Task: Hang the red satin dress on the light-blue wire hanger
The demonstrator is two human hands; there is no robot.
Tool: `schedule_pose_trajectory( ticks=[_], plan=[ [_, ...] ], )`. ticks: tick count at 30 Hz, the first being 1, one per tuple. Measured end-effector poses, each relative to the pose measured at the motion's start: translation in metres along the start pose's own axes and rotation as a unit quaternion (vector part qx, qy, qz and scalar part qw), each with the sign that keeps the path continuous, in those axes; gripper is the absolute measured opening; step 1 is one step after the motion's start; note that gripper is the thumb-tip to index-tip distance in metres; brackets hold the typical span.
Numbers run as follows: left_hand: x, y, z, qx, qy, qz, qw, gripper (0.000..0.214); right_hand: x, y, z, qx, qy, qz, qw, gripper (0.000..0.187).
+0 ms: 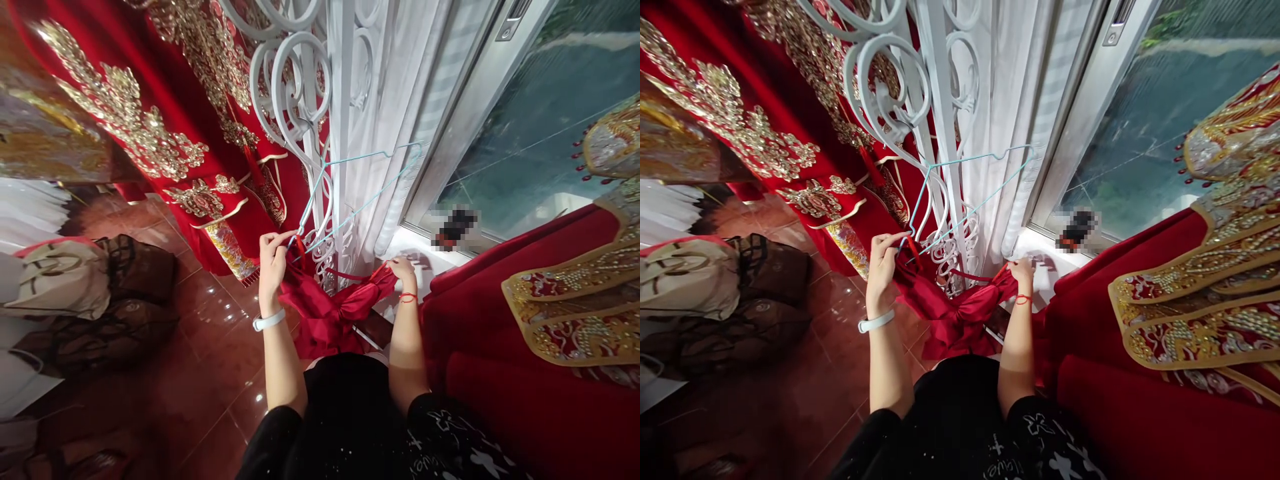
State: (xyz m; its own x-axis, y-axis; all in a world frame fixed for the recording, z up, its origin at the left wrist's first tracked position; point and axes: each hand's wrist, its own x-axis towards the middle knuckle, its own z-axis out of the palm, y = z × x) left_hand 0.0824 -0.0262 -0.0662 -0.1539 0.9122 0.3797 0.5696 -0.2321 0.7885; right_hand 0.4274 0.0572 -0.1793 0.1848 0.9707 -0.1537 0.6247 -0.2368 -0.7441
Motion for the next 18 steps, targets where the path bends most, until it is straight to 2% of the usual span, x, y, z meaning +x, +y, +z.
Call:
schedule_pose_trajectory(
  ticks=[4,8,10,12,14,16,18],
  plan=[
    [0.008,-0.011,0.002,-0.096,-0.046,-0.016,0.994,0.022,-0.008,-0.012,-0.008,0.136,-0.023,0.021,0.990,0.020],
    [0.021,-0.015,0.003,-0.166,-0.119,-0.066,0.977,0.018,-0.017,-0.024,-0.019,0.274,-0.024,0.014,0.961,0.024],
    [0.031,-0.013,0.001,-0.173,-0.160,-0.063,0.970,0.017,-0.021,-0.028,-0.028,0.320,-0.022,0.004,0.947,0.028],
    [0.041,-0.008,-0.004,-0.136,-0.180,-0.043,0.973,0.017,-0.026,-0.032,-0.038,0.351,-0.022,-0.008,0.936,0.026],
    [0.045,-0.003,-0.009,-0.038,-0.143,-0.028,0.989,0.018,-0.032,-0.036,-0.048,0.388,-0.023,-0.023,0.921,0.017],
    [0.039,0.002,-0.013,0.068,-0.067,-0.025,0.995,0.016,-0.038,-0.040,-0.055,0.425,-0.021,-0.034,0.905,0.017],
    [0.024,0.005,-0.013,0.120,0.010,-0.030,0.992,0.014,-0.044,-0.043,-0.059,0.441,-0.015,-0.043,0.896,0.020]
  ],
)
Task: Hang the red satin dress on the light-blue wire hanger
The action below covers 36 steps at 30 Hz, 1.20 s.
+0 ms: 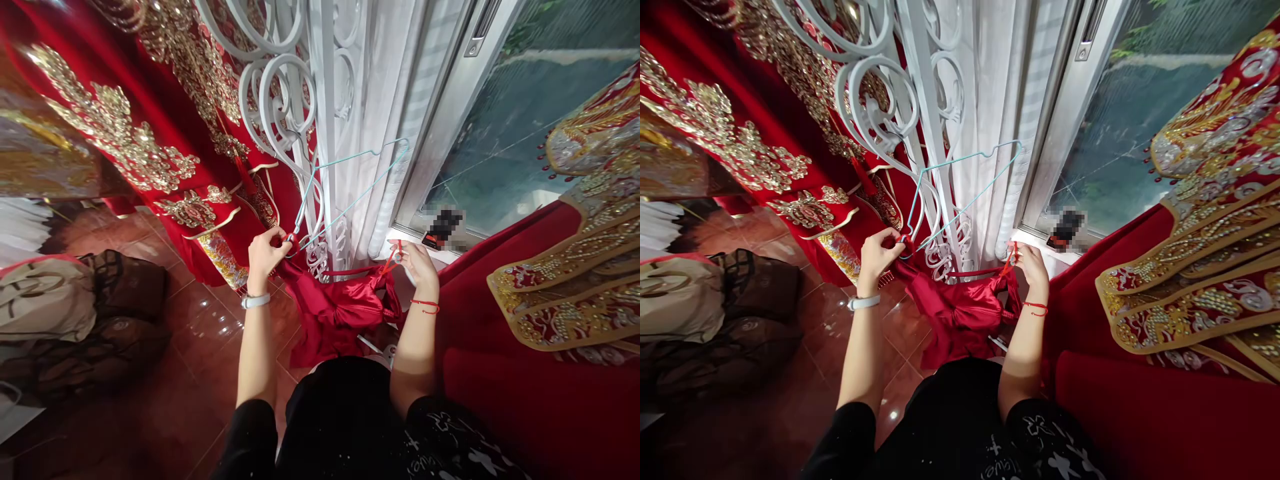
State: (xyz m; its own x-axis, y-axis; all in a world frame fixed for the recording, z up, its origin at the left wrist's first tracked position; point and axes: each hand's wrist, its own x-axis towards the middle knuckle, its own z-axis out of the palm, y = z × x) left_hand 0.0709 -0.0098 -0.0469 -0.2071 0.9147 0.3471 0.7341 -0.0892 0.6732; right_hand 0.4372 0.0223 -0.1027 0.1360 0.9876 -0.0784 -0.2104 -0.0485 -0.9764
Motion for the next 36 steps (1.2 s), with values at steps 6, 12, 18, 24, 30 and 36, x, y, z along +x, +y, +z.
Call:
schedule_pose_trajectory(
  ticks=[6,12,18,24,30,36],
  plan=[
    [-0.026,-0.002,0.011,-0.069,0.123,-0.021,0.990,0.006,-0.006,-0.003,0.005,0.007,-0.002,-0.016,1.000,0.037],
    [-0.006,-0.005,0.014,-0.193,0.126,0.025,0.973,0.010,-0.007,0.004,0.011,0.013,-0.011,-0.020,1.000,0.032],
    [-0.054,-0.040,0.011,-0.135,0.277,-0.023,0.951,0.012,-0.009,0.017,0.000,0.009,-0.001,-0.049,0.999,0.044],
    [-0.091,-0.102,0.008,-0.235,0.241,-0.149,0.930,0.049,0.004,0.035,-0.003,-0.024,0.055,-0.116,0.991,0.048],
    [-0.097,-0.124,0.017,-0.334,0.240,-0.207,0.888,0.061,0.009,0.034,0.021,0.005,0.010,-0.129,0.992,0.059],
    [-0.097,-0.102,0.012,-0.401,0.290,-0.209,0.843,0.087,-0.001,0.011,0.046,-0.007,-0.149,-0.143,0.979,0.051]
  ],
)
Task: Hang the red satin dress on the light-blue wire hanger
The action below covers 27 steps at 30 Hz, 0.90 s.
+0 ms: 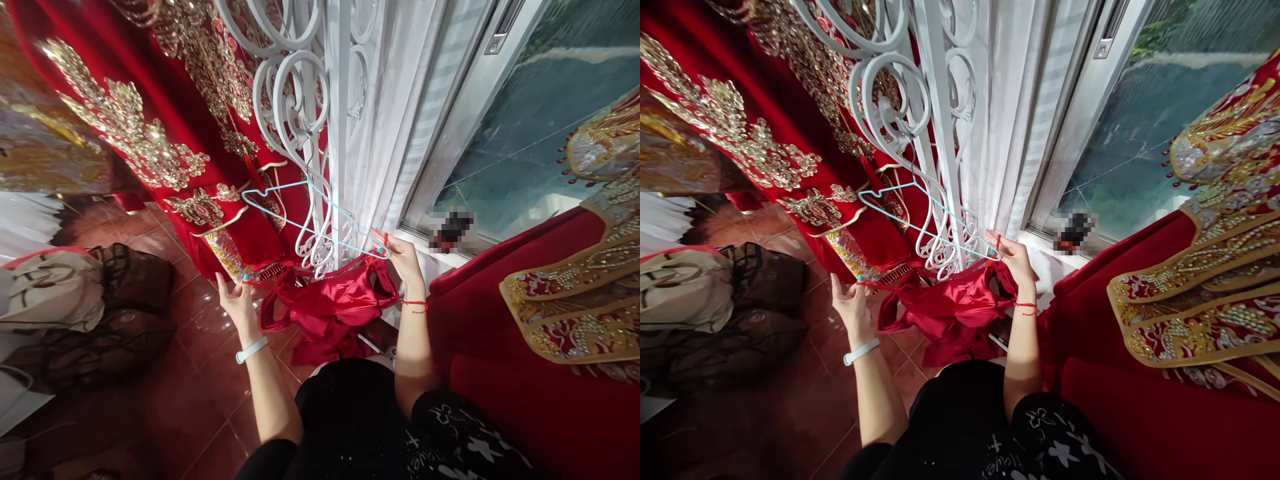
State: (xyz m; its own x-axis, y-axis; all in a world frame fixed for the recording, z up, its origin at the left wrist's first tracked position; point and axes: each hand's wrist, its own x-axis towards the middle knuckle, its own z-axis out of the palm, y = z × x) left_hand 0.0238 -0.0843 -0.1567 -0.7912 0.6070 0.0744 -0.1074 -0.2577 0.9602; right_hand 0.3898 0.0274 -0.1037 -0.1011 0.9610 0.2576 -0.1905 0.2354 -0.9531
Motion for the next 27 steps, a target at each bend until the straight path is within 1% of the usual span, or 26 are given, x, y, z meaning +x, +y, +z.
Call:
schedule_pose_trajectory(
  ticks=[1,3,5,7,9,11,12,14,16,19,21,23,25,27],
  plan=[
    [-0.002,0.005,0.001,-0.014,0.003,-0.012,1.000,0.097,0.002,-0.004,0.003,0.009,-0.009,-0.002,1.000,0.050],
    [-0.004,0.013,0.001,-0.041,0.007,-0.036,0.999,0.115,0.004,-0.010,0.006,0.031,-0.002,-0.011,0.999,0.050],
    [-0.005,0.021,-0.003,-0.059,0.012,-0.043,0.997,0.122,0.004,-0.016,0.003,0.057,0.016,-0.024,0.998,0.052],
    [-0.005,0.027,-0.011,-0.053,0.020,-0.037,0.998,0.119,-0.003,-0.021,-0.006,0.079,0.020,-0.038,0.996,0.051],
    [-0.005,0.033,-0.019,-0.024,0.015,-0.036,0.999,0.113,-0.019,-0.026,-0.016,0.077,-0.007,-0.040,0.996,0.050],
    [-0.007,0.041,-0.023,0.007,-0.008,-0.044,0.999,0.107,-0.043,-0.033,-0.019,0.041,-0.046,-0.032,0.998,0.053],
    [-0.008,0.046,-0.023,0.020,-0.028,-0.049,0.998,0.104,-0.057,-0.037,-0.016,0.013,-0.062,-0.028,0.998,0.054],
    [-0.013,0.056,-0.020,0.044,-0.080,-0.059,0.994,0.100,-0.083,-0.045,-0.002,-0.052,-0.077,-0.030,0.995,0.057],
    [-0.020,0.066,-0.013,0.072,-0.151,-0.076,0.983,0.096,-0.103,-0.053,0.019,-0.111,-0.080,-0.046,0.989,0.058],
    [-0.033,0.079,-0.003,0.098,-0.270,-0.091,0.953,0.095,-0.120,-0.062,0.052,-0.152,-0.069,-0.076,0.983,0.060],
    [-0.044,0.086,0.004,0.109,-0.351,-0.088,0.926,0.090,-0.124,-0.063,0.069,-0.156,-0.053,-0.095,0.982,0.062],
    [-0.056,0.091,0.013,0.130,-0.432,-0.086,0.888,0.079,-0.123,-0.062,0.079,-0.161,-0.031,-0.110,0.980,0.064],
    [-0.069,0.092,0.028,0.155,-0.507,-0.084,0.843,0.065,-0.119,-0.060,0.086,-0.168,-0.005,-0.116,0.979,0.060],
    [-0.083,0.087,0.046,0.163,-0.561,-0.070,0.809,0.053,-0.112,-0.058,0.091,-0.174,0.019,-0.113,0.978,0.054]
  ],
)
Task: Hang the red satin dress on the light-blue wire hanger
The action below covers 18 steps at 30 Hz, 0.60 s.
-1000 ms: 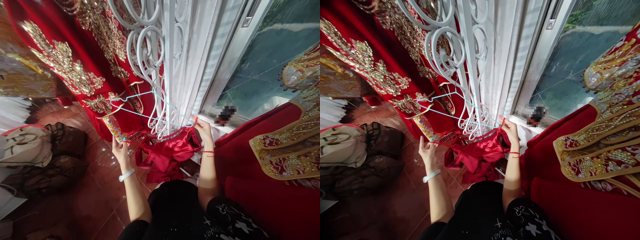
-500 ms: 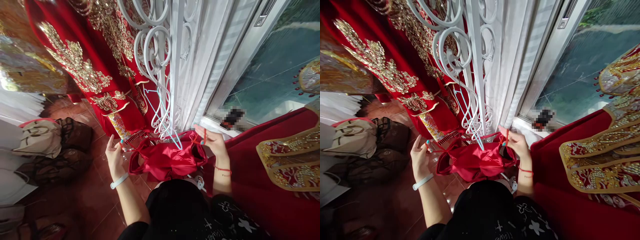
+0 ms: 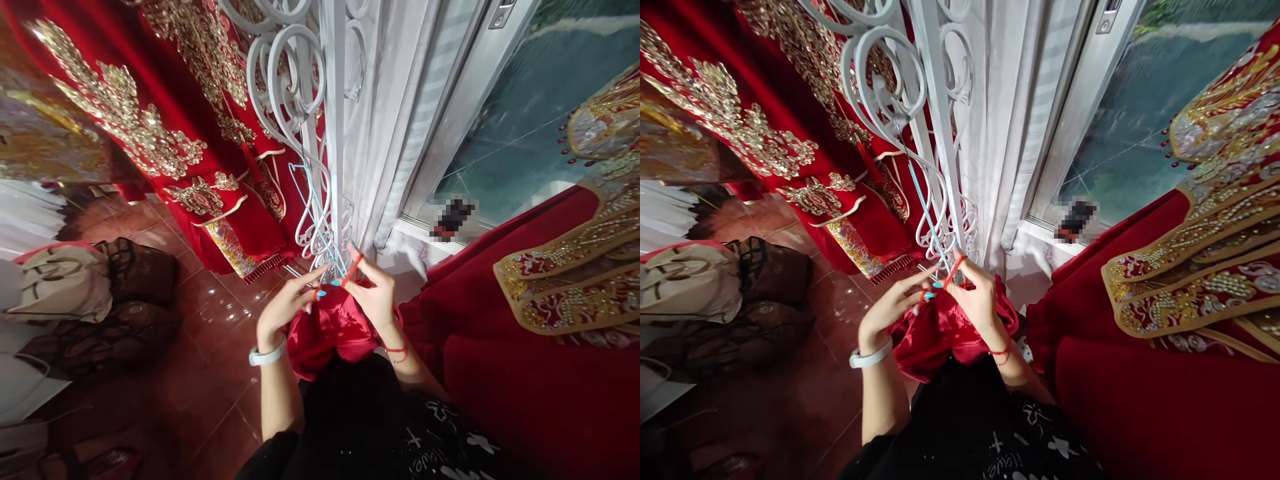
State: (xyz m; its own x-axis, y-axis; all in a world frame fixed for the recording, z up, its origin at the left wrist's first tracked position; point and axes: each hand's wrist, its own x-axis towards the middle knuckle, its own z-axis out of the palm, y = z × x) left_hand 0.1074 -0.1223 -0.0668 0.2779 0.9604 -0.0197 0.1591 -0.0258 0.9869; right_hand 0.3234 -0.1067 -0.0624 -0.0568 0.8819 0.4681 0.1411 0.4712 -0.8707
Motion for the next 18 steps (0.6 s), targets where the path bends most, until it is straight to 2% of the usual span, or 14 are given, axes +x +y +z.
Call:
schedule_pose_trajectory(
  ticks=[4,6,8,11,14,18],
  plan=[
    [0.028,-0.007,0.035,0.008,-0.040,0.060,0.997,0.043,0.025,0.005,0.010,-0.007,0.041,0.007,0.999,0.046],
    [0.035,-0.012,0.044,-0.004,-0.045,0.069,0.997,0.049,0.040,0.008,0.013,-0.011,0.061,0.017,0.998,0.041],
    [0.037,-0.017,0.043,-0.027,-0.037,0.064,0.997,0.060,0.055,0.013,0.013,-0.036,0.071,0.042,0.996,0.035],
    [0.029,-0.023,0.028,-0.058,0.019,0.043,0.997,0.077,0.076,0.020,0.006,-0.104,0.063,0.049,0.991,0.028],
    [0.012,-0.028,0.005,-0.083,0.119,0.007,0.989,0.089,0.094,0.029,-0.011,-0.152,0.024,0.004,0.988,0.025],
    [-0.013,-0.034,-0.026,-0.077,0.261,-0.019,0.962,0.084,0.117,0.041,-0.033,-0.198,-0.064,-0.026,0.978,0.019]
  ],
)
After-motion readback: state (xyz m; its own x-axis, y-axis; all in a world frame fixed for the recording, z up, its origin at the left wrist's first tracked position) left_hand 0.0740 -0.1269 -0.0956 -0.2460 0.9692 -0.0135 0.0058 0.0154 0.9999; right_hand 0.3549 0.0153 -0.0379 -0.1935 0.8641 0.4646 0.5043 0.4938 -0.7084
